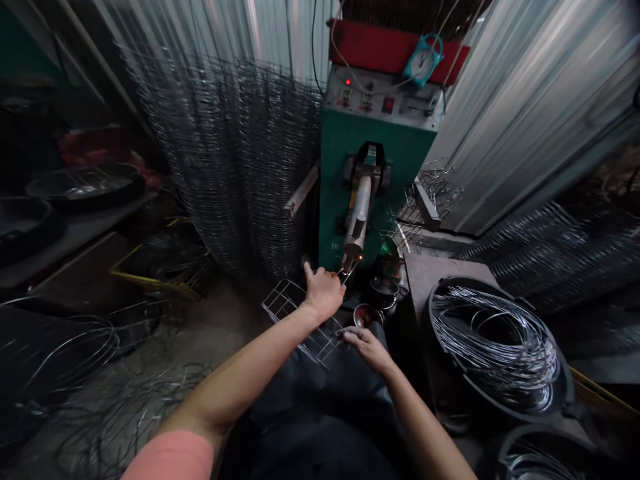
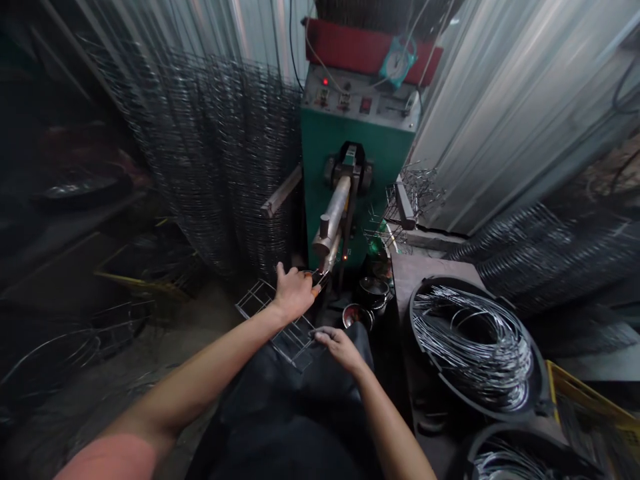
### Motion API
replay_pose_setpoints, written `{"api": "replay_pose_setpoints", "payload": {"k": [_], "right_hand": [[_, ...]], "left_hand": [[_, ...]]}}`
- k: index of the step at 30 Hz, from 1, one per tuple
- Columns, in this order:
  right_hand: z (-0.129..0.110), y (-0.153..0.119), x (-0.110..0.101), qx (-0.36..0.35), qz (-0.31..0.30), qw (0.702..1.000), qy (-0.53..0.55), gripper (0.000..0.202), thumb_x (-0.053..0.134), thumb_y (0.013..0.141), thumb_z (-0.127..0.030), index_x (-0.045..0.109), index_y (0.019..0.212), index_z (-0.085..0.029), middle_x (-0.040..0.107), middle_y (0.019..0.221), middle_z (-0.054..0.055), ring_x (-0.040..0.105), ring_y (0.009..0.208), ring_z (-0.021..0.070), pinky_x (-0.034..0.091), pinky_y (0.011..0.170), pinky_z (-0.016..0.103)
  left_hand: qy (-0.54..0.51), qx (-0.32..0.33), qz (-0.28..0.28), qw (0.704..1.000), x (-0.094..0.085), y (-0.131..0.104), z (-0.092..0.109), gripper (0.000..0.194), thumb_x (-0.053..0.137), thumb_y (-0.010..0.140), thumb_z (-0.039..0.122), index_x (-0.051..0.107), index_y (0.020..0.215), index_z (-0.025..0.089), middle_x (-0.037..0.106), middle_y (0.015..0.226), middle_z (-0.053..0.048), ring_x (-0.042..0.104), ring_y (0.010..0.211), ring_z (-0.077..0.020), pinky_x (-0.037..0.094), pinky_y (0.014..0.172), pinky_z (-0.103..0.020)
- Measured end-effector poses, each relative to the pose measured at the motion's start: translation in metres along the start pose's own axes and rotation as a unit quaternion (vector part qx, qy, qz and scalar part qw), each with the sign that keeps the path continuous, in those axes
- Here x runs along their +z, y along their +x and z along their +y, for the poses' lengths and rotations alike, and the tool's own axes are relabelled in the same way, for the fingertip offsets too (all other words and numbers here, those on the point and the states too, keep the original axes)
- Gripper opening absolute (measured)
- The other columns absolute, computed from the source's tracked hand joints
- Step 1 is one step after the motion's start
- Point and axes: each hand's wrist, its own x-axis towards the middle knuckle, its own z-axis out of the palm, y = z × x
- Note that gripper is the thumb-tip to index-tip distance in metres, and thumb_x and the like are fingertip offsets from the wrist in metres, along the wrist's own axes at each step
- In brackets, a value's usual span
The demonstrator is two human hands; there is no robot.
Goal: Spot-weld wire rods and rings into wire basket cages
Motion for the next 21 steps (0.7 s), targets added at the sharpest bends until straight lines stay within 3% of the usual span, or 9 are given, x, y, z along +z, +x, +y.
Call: {"api": "replay_pose_setpoints", "payload": {"k": [4,11,15,18,21], "right_hand": [[0.007,-0.001,0.013,-0.025,0.034,0.999,-0.026,0.045,0.051,0.077,-0.06,0.066,0.084,-0.018,0.058,0.071,0.001,0.051,0.071,0.0155,0.039,0.068,0.027],[-0.001,0.001,0.017,-0.027,0.042,0.999,-0.008,0.045,0.05,0.077,-0.06,0.062,0.079,-0.017,0.05,0.063,-0.001,0.044,0.06,0.0126,0.035,0.057,0.024],[0.001,0.003,0.023,-0.046,0.072,0.996,-0.014,0.044,0.047,0.079,-0.059,0.058,0.07,-0.017,0.047,0.06,-0.002,0.042,0.058,0.0123,0.035,0.056,0.023],[0.008,-0.005,0.026,-0.046,0.112,0.992,-0.039,0.043,0.046,0.079,-0.058,0.059,0.071,-0.018,0.051,0.063,0.0,0.047,0.062,0.0146,0.038,0.059,0.025],[0.017,-0.027,0.024,-0.02,0.166,0.983,-0.071,0.044,0.048,0.078,-0.059,0.064,0.083,-0.018,0.06,0.079,0.005,0.054,0.077,0.0196,0.044,0.066,0.028]], "left_hand": [[-0.01,-0.022,-0.01,1.0,0.0,0.001,-0.004,0.04,0.039,0.085,0.037,0.064,0.096,0.008,0.065,0.09,-0.018,0.052,0.094,-0.0302,0.019,0.096,-0.06],[-0.014,-0.032,-0.017,0.999,-0.003,0.007,-0.006,0.04,0.039,0.084,0.037,0.066,0.092,0.008,0.066,0.088,-0.018,0.053,0.094,-0.0307,0.023,0.094,-0.058],[-0.018,-0.022,-0.019,0.999,-0.002,0.009,-0.004,0.044,0.037,0.086,0.04,0.065,0.096,0.008,0.066,0.088,-0.018,0.053,0.095,-0.0318,0.019,0.096,-0.062],[-0.064,-0.003,0.015,0.998,-0.003,-0.009,-0.015,0.06,0.033,0.084,0.053,0.053,0.119,0.009,0.064,0.097,-0.017,0.051,0.099,-0.032,0.012,0.098,-0.066],[-0.134,0.024,0.071,0.988,-0.001,-0.061,-0.036,0.085,0.033,0.074,0.071,0.034,0.136,0.013,0.054,0.118,-0.018,0.045,0.112,-0.0312,0.009,0.102,-0.063]]}}
